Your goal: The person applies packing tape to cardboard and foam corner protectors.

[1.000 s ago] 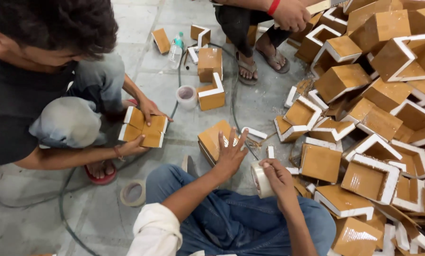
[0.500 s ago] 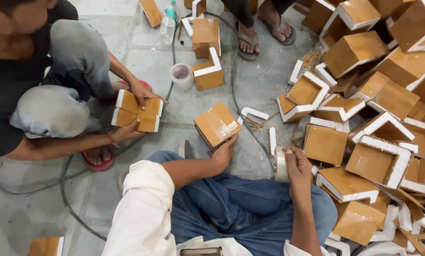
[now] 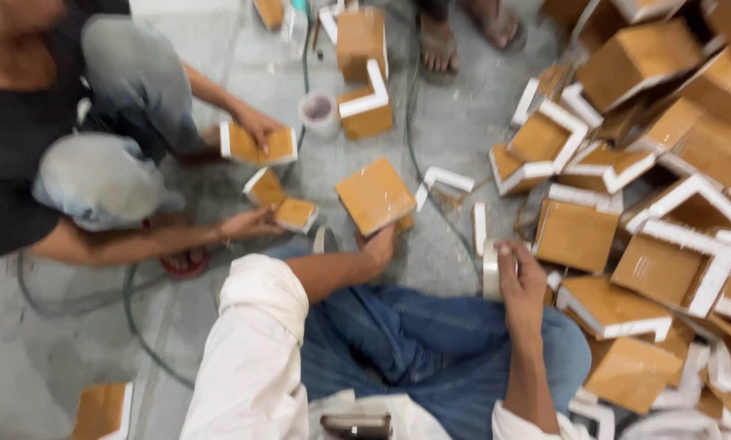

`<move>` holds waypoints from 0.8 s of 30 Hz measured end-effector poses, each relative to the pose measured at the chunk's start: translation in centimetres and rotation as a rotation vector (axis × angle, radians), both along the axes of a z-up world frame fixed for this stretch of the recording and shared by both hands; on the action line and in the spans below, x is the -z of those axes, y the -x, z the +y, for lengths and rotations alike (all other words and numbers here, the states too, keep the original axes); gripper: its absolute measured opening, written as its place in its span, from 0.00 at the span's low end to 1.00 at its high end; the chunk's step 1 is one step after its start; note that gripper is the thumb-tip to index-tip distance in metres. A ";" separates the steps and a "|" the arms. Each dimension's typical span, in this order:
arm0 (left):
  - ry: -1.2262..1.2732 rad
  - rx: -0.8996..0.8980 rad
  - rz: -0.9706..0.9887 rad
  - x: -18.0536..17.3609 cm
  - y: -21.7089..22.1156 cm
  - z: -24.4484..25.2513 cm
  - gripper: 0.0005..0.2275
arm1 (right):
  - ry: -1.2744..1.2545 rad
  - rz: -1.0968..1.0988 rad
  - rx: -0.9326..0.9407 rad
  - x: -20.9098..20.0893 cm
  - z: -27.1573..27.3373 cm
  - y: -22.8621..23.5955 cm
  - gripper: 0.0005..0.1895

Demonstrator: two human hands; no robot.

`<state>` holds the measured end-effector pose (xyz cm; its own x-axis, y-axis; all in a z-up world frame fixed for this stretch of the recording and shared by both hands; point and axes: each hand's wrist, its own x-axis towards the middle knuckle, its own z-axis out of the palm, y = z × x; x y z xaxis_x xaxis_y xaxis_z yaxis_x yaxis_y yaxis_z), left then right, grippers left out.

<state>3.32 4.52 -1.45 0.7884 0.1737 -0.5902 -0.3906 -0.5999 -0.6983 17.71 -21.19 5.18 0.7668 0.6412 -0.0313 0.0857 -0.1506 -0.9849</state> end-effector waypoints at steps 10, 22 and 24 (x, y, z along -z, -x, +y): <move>0.209 -0.149 -0.052 -0.2 3.7 -2.6 0.07 | -0.042 -0.228 -0.048 -2.3 -0.1 1.1 0.09; 0.589 -0.262 -0.566 -3.7 7.6 0.9 0.06 | 0.014 -0.200 -0.041 -2.6 0.0 1.4 0.08; 0.633 -0.250 -0.593 -4.0 8.0 1.2 0.06 | 0.035 -0.189 -0.037 -2.7 0.1 1.4 0.08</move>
